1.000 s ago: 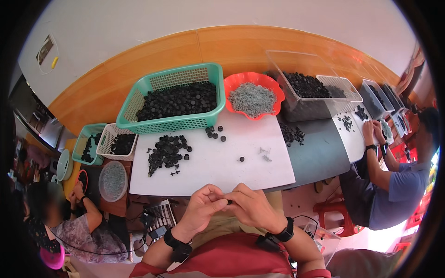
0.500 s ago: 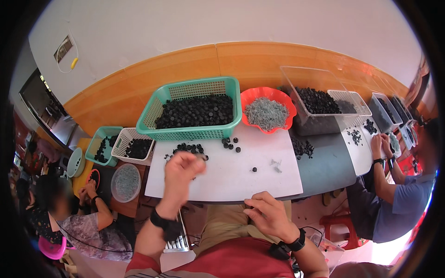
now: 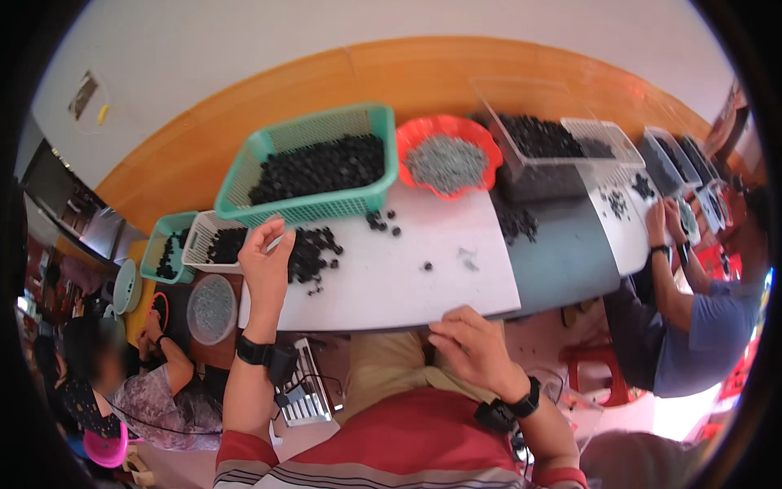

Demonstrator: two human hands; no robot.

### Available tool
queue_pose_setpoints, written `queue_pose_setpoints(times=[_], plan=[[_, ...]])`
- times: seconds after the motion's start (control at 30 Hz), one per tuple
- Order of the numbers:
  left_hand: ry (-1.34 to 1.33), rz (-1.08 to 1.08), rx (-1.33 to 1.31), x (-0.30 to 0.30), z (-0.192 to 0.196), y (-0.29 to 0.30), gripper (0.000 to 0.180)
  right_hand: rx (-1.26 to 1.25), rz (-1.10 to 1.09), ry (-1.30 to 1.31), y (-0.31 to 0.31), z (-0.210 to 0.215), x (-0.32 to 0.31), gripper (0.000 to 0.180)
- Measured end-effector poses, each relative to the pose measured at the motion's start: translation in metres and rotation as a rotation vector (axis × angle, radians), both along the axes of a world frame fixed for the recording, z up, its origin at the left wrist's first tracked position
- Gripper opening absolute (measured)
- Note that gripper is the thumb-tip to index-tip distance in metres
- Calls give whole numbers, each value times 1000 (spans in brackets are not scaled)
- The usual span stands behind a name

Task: Manually assembling small black plastic components by inserting pins or joining parts together at a workbench.

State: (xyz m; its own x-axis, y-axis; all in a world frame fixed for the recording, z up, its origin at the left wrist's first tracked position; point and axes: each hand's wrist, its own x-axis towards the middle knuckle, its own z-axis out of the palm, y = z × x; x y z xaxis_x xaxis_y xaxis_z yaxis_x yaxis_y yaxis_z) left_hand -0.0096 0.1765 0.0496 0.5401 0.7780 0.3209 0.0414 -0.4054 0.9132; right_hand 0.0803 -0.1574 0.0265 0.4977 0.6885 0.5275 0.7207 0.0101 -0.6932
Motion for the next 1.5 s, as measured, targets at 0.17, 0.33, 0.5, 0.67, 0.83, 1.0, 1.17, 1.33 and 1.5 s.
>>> queue_pose_setpoints(times=[0.17,0.33,0.5,0.67,0.83,1.0,1.17,1.33,1.5], plan=[[18,-252,41,-1,-25,-60,26,-44,-50,-3,2,-6,2,19],[155,-330,225,23,-35,-87,28,-48,-118,-4,-5,-17,5,18],[248,-439,300,50,-38,-109,31,-46,-119,36,-10,-22,1,17],[258,-506,480,71,-43,-122,28,-52,-135,67,-17,-28,-3,17],[348,-562,562,77,-44,-120,18,-55,-149,48,-20,-23,10,17],[316,-584,526,71,-45,-123,18,-36,-262,-24,-16,-19,51,16],[316,-612,517,63,-43,-133,20,-286,-325,-199,-9,-15,99,22],[249,-613,441,56,-45,-136,18,-444,-239,-289,3,-3,121,21],[218,-626,371,53,-48,-140,17,-587,-190,-299,7,-9,135,19]])
